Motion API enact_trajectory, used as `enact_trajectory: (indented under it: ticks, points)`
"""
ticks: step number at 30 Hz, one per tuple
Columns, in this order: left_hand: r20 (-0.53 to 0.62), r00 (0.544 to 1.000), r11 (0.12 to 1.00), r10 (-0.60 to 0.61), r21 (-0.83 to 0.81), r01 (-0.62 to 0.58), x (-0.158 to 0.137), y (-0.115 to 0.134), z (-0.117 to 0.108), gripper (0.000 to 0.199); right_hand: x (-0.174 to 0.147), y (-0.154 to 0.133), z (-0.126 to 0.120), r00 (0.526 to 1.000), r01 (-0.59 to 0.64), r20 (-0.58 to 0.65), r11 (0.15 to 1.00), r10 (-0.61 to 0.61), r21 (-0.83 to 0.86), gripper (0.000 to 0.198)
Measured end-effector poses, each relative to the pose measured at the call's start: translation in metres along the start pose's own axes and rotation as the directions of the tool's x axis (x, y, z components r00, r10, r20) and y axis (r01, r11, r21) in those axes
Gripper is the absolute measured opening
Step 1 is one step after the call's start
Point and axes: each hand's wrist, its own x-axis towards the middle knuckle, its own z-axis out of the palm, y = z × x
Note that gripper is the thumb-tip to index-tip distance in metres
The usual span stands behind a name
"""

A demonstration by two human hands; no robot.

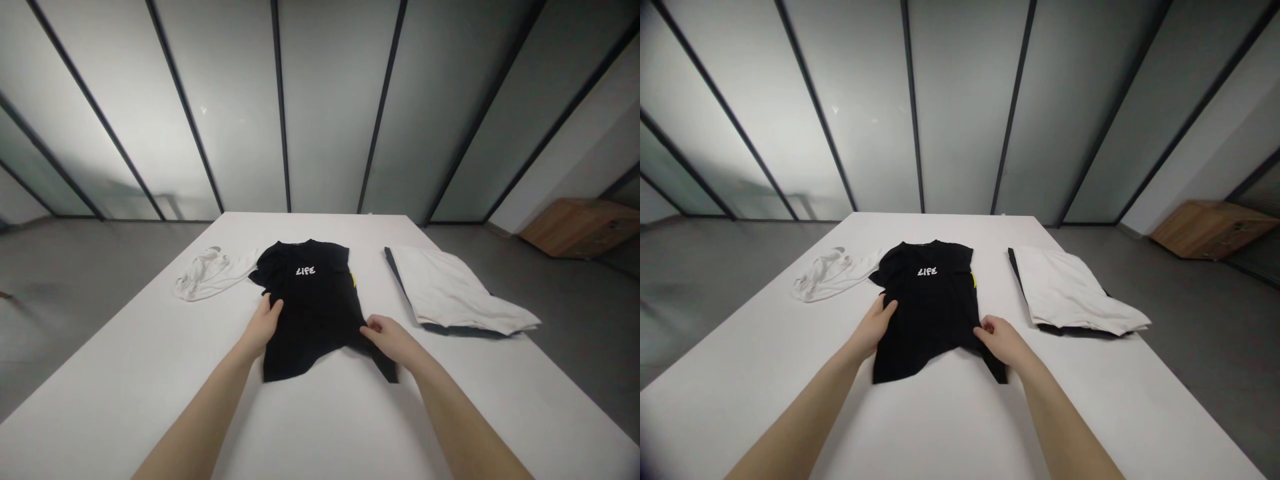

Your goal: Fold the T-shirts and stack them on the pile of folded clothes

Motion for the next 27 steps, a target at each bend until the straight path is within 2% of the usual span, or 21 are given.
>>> enact_trajectory:
  ticks: [2,4,6,8,11,13,15,19,22,24,27]
  points:
    - [-0.076,0.988,0.959,-0.132,-0.262,0.108,0.006,0.008,-0.010,0.022,0.002,0.000,-0.003,0.994,0.022,-0.107,0.957,0.009,0.288,0.033]
    - [-0.108,0.962,0.884,-0.249,-0.431,0.180,0.012,0.015,-0.022,0.018,0.003,-0.001,-0.005,0.987,0.017,-0.141,0.827,0.076,0.562,0.035]
    - [-0.102,0.938,0.814,-0.330,-0.535,0.228,0.018,0.020,-0.034,0.018,0.004,-0.003,-0.006,0.984,0.009,-0.131,0.697,0.122,0.717,0.037]
    - [-0.056,0.921,0.748,-0.386,-0.603,0.277,0.022,0.021,-0.043,0.019,0.005,-0.004,-0.006,0.977,0.014,-0.142,0.619,0.157,0.786,0.038]
    - [0.011,0.924,0.685,-0.381,-0.668,0.291,0.025,0.018,-0.051,0.025,0.006,-0.004,-0.009,0.961,0.028,-0.165,0.517,0.221,0.856,0.040]
    - [0.007,0.950,0.712,-0.312,-0.660,0.239,0.026,0.016,-0.054,0.033,0.008,-0.002,-0.014,0.956,0.016,-0.152,0.470,0.252,0.883,0.044]
    - [-0.007,0.974,0.780,-0.227,-0.600,0.177,0.024,0.016,-0.056,0.046,0.009,0.000,-0.019,0.953,0.008,-0.143,0.448,0.268,0.894,0.052]
    - [0.046,0.994,0.882,-0.096,-0.459,0.107,0.016,0.022,-0.056,0.084,0.009,0.000,-0.019,0.965,0.021,-0.144,0.479,0.221,0.878,0.069]
    - [0.151,0.986,0.931,-0.067,-0.346,0.116,0.009,0.025,-0.050,0.104,0.006,-0.001,-0.009,0.989,-0.048,-0.048,0.601,0.142,0.798,0.080]
    - [0.210,0.972,0.948,-0.107,-0.273,0.164,0.005,0.027,-0.046,0.097,0.005,-0.001,-0.003,0.993,-0.089,0.005,0.696,0.122,0.712,0.071]
    - [0.251,0.948,0.938,-0.194,-0.235,0.255,0.004,0.031,-0.049,0.076,0.004,-0.001,-0.005,0.994,-0.077,-0.016,0.793,0.109,0.605,0.047]
